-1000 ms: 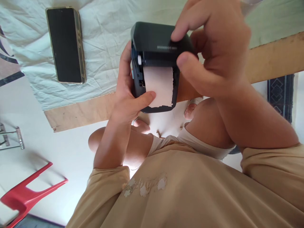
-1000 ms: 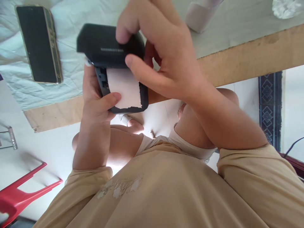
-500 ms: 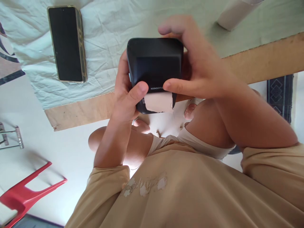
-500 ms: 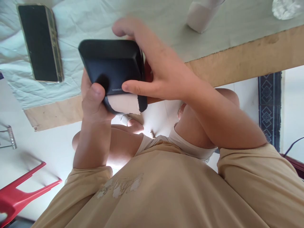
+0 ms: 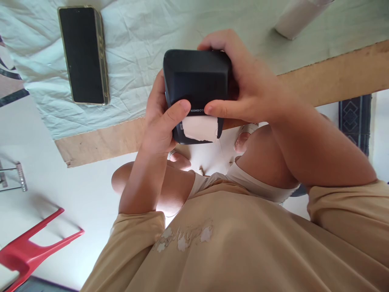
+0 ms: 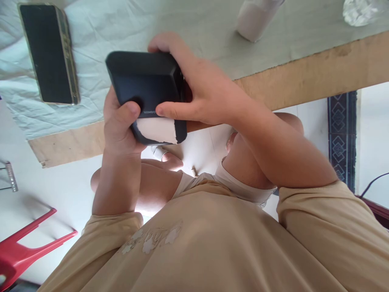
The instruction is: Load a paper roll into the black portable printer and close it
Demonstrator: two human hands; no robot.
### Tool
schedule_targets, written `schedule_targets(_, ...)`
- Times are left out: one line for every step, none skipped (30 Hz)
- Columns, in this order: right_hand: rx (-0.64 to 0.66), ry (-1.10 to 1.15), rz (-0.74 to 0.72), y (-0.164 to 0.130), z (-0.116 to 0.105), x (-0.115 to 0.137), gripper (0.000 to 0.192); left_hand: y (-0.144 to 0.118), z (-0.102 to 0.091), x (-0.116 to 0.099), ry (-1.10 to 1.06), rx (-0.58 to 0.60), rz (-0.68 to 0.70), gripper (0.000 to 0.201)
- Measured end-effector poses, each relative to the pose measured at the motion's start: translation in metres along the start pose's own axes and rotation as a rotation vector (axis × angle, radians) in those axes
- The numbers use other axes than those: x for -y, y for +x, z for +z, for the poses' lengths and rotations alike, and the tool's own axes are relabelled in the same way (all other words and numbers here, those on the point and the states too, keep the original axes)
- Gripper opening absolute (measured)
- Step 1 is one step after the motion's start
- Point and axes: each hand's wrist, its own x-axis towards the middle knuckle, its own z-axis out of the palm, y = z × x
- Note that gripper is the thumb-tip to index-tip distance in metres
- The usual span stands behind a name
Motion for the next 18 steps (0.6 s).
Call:
schedule_targets(-0.005, -0.003, -0.003, 0.000, 0.000, 0.000, 0.096, 0.000, 0.000, 0.001, 0.011, -0.001, -0.002, 0.072)
schedule_targets(-0.009, -0.003, -0.005, 0.000, 0.000, 0.000, 0.096, 0.000, 0.000, 0.001, 0.021, -0.004, -0.004, 0.073)
schedule_targets(-0.010, -0.003, -0.006, 0.000, 0.001, 0.000, 0.097, 0.000, 0.000, 0.000, 0.030, -0.007, -0.005, 0.075)
schedule_targets(-0.006, -0.002, -0.007, 0.000, 0.001, 0.000, 0.099, 0.000, 0.000, 0.000, 0.037, -0.010, -0.004, 0.076)
schedule_targets(-0.002, 0.000, -0.008, 0.000, 0.001, 0.001, 0.101, 0.000, 0.000, -0.001, 0.038, -0.012, 0.000, 0.075)
schedule_targets(0.005, 0.000, -0.007, 0.000, 0.000, 0.001, 0.102, 0.000, -0.001, -0.001, 0.028, -0.016, 0.010, 0.072)
schedule_targets(0.012, 0.001, -0.003, 0.000, 0.000, 0.001, 0.102, -0.001, -0.001, 0.000, 0.012, -0.012, 0.016, 0.068)
schedule_targets(0.015, -0.002, 0.002, 0.000, 0.000, 0.002, 0.101, -0.001, -0.002, 0.001, -0.008, -0.009, 0.025, 0.063)
schedule_targets(0.012, -0.007, 0.006, 0.000, -0.001, 0.002, 0.099, -0.001, -0.003, 0.002, -0.027, -0.010, 0.029, 0.059)
schedule_targets(0.006, -0.010, 0.010, 0.000, -0.001, 0.002, 0.096, -0.001, -0.004, 0.004, -0.040, -0.010, 0.031, 0.056)
schedule_targets(-0.001, -0.009, 0.012, 0.000, -0.001, 0.001, 0.093, -0.001, -0.005, 0.005, -0.045, -0.010, 0.032, 0.055)
schedule_targets(-0.006, -0.002, 0.010, 0.000, -0.001, 0.001, 0.092, 0.000, -0.005, 0.006, -0.044, -0.011, 0.035, 0.054)
schedule_targets(-0.013, 0.012, 0.002, -0.001, 0.000, 0.000, 0.092, 0.000, -0.005, 0.006, -0.042, -0.017, 0.038, 0.053)
schedule_targets(-0.019, 0.027, -0.010, -0.001, 0.000, 0.000, 0.093, 0.000, -0.004, 0.006, -0.044, -0.023, 0.043, 0.054)
schedule_targets(-0.022, 0.039, -0.020, -0.001, 0.001, -0.001, 0.094, 0.001, -0.002, 0.004, -0.051, -0.024, 0.055, 0.056)
schedule_targets(-0.025, 0.050, -0.028, -0.001, 0.002, -0.001, 0.094, 0.001, 0.000, 0.001, -0.056, -0.021, 0.045, 0.058)
schedule_targets(-0.032, 0.062, -0.034, -0.001, 0.003, -0.001, 0.094, 0.001, 0.004, -0.004, -0.064, -0.022, 0.029, 0.060)
schedule_targets(-0.032, 0.084, -0.033, -0.001, 0.003, -0.001, 0.092, 0.001, 0.009, -0.011, -0.072, -0.015, 0.011, 0.060)
